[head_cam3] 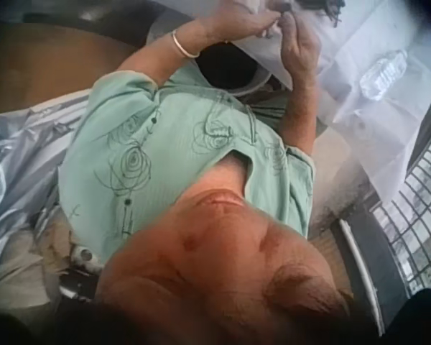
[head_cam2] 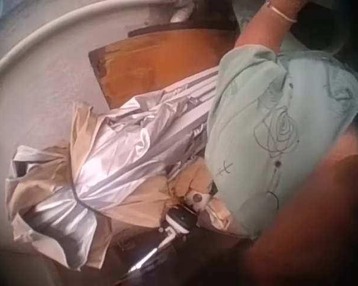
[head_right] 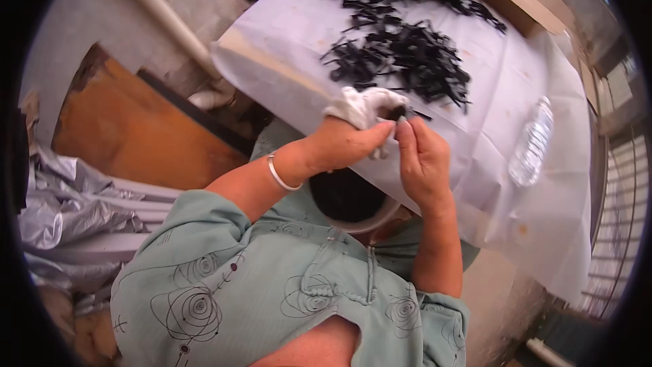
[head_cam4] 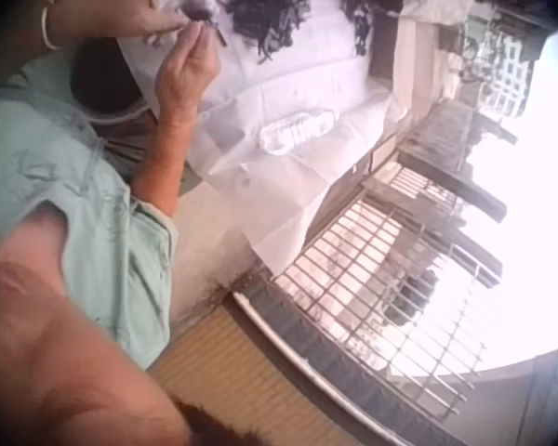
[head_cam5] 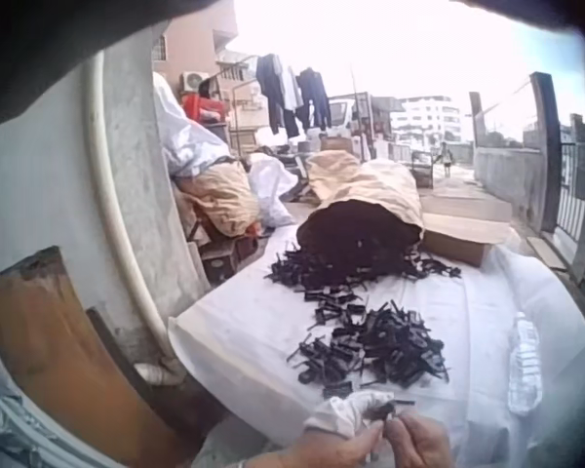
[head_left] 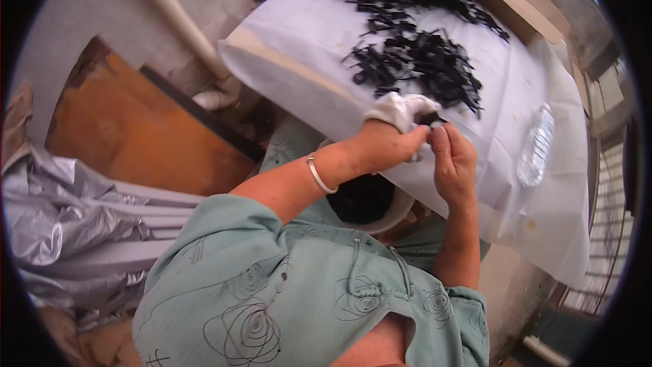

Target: Cleaning and inspecting small black plastic components using a white cloth.

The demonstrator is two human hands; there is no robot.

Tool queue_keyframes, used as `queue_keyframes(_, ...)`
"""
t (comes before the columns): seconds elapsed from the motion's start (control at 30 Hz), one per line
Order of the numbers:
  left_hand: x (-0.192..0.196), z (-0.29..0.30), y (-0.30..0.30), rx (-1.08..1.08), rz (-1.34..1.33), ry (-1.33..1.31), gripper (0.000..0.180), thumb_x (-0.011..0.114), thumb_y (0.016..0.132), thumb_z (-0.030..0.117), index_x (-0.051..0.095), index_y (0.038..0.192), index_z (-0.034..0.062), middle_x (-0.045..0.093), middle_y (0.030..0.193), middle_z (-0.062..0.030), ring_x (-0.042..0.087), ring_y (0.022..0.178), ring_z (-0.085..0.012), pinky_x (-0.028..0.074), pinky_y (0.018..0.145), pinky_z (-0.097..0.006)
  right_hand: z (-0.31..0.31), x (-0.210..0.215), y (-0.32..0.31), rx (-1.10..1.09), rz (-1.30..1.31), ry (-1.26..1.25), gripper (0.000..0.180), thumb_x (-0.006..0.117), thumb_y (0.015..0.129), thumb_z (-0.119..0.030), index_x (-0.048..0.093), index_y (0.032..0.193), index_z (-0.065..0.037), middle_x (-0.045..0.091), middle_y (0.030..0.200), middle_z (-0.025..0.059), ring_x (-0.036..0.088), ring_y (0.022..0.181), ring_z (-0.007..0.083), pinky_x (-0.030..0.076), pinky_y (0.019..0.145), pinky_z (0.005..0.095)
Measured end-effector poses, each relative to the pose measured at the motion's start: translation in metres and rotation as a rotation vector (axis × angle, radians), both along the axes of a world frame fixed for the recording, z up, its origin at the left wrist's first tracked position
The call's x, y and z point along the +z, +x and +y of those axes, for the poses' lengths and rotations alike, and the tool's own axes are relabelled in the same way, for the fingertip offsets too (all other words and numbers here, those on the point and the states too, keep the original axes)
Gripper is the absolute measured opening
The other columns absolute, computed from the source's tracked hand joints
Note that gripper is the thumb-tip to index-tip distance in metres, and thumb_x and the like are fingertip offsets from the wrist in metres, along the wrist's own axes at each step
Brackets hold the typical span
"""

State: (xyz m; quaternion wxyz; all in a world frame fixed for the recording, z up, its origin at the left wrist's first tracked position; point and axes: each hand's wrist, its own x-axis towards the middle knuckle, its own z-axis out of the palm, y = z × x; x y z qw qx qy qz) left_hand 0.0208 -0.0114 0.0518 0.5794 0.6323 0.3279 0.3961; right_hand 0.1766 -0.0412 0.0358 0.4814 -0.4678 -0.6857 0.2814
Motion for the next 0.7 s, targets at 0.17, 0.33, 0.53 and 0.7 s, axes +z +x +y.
queue_keyframes(0.17, -0.010, -0.001, 0.015, 0.249, 0.223, 0.665, 0.027, 0.051, 0.074, 0.005, 0.056, 0.100, -0.0024, 0.059, 0.092, -0.0206, 0.059, 0.087, -0.0336, 0.047, 0.077, -0.037, 0.002, -0.008, -0.001, -0.062, 0.015, -0.007, 0.025, 0.045, 0.094, -0.018, 0.053, 0.076, -0.003, 0.044, 0.062, -0.0055, 0.036, 0.057, 0.0039, 0.030, 0.050, 0.0217)
queue_keyframes(0.33, -0.002, -0.006, 0.018, 0.159, 0.410, 0.580, 0.028, 0.051, 0.073, 0.003, 0.053, 0.101, -0.0027, 0.058, 0.089, -0.0198, 0.057, 0.084, -0.0339, 0.047, 0.076, -0.037, 0.008, -0.026, -0.009, -0.134, 0.294, -0.074, 0.027, 0.043, 0.096, -0.020, 0.053, 0.076, -0.005, 0.043, 0.061, -0.0085, 0.034, 0.053, -0.0001, 0.026, 0.045, 0.0175)
queue_keyframes(0.53, 0.001, -0.001, 0.012, 0.185, 0.131, 0.461, 0.033, 0.052, 0.079, 0.008, 0.047, 0.108, -0.0048, 0.053, 0.099, -0.0213, 0.055, 0.093, -0.0321, 0.043, 0.082, -0.034, 0.002, -0.017, 0.009, -0.037, 0.197, -0.063, 0.016, 0.049, 0.092, -0.014, 0.056, 0.086, -0.001, 0.049, 0.068, -0.0062, 0.041, 0.060, 0.0013, 0.032, 0.051, 0.0168)
queue_keyframes(0.7, -0.010, 0.001, 0.020, 0.164, 0.003, 0.436, 0.032, 0.051, 0.079, 0.008, 0.046, 0.108, -0.0044, 0.051, 0.101, -0.0211, 0.054, 0.093, -0.0328, 0.042, 0.081, -0.035, -0.008, -0.007, 0.032, 0.048, -0.029, -0.209, 0.013, 0.057, 0.081, -0.003, 0.058, 0.094, 0.000, 0.044, 0.065, -0.0059, 0.038, 0.058, 0.0038, 0.030, 0.051, 0.0195)
